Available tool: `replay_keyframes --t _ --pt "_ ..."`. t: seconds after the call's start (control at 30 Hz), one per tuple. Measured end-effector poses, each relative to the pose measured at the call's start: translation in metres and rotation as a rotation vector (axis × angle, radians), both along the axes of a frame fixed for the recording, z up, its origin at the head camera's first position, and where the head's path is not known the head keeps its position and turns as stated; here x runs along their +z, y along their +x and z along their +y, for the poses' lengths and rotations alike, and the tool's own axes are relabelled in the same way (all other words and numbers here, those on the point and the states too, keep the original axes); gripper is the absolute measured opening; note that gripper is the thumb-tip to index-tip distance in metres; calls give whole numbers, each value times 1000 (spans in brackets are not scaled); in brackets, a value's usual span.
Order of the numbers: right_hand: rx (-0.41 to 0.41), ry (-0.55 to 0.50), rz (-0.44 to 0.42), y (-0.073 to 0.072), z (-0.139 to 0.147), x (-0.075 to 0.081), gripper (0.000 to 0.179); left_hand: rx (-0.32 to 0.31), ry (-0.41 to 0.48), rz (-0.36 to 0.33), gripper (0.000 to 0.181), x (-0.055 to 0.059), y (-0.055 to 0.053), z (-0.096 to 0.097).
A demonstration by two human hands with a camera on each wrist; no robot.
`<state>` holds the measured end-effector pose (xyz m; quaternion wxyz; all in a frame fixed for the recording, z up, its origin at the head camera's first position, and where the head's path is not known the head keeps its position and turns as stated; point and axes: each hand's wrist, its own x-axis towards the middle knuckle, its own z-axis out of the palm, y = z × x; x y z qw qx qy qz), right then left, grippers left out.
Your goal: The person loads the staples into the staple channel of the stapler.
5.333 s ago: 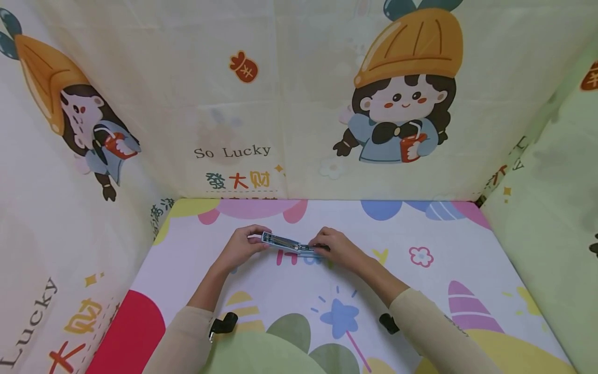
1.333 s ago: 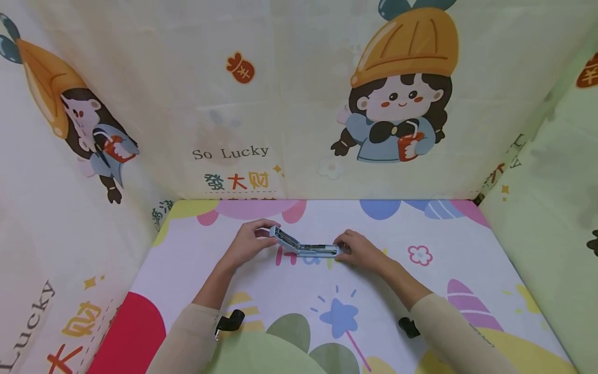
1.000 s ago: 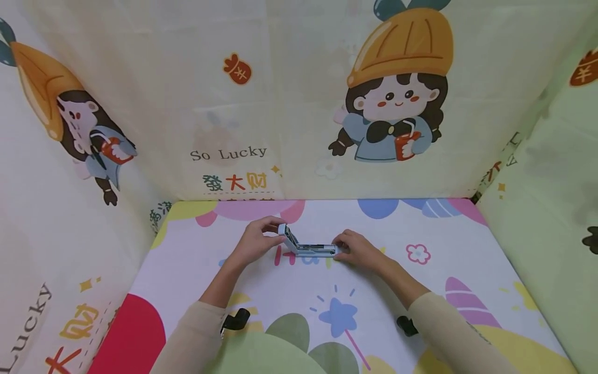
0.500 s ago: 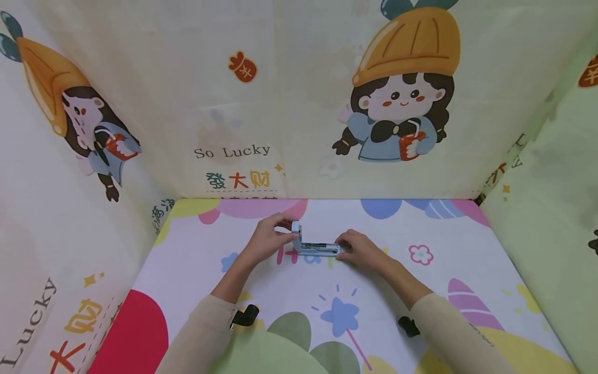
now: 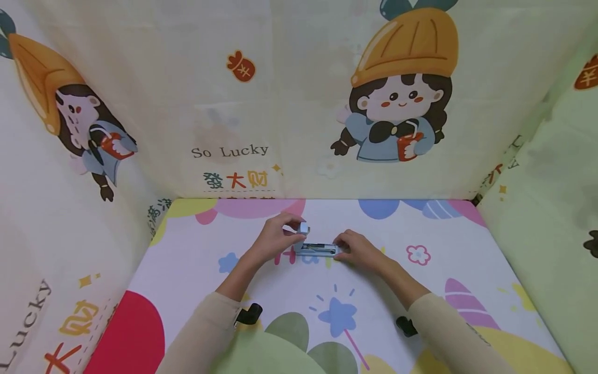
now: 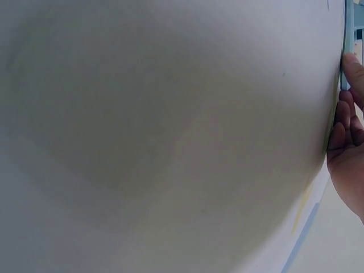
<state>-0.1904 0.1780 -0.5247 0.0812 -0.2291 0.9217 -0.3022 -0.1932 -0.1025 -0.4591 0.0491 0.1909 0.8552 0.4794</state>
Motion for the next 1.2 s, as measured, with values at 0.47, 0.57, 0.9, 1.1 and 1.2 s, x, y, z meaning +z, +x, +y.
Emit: replay_keyframes --t 0.47,0.57,0.9,1.1,1.2 --pt "2 -6 27 0 0 -5 35 -124 -122 79 34 -5 -5 28" --pt "-3 -1 34 1 1 -5 35 -143 -135 80 34 -5 -6 33" --pt "11 -13 64 1 4 -8 37 -197 -260 120 37 -7 -9 46" --pt "26 -9 97 0 4 -9 38 -247 -368 192 35 -9 -10 52" --pt "28 -11 100 1 4 -8 38 -263 -393 217 34 -10 -10 55"
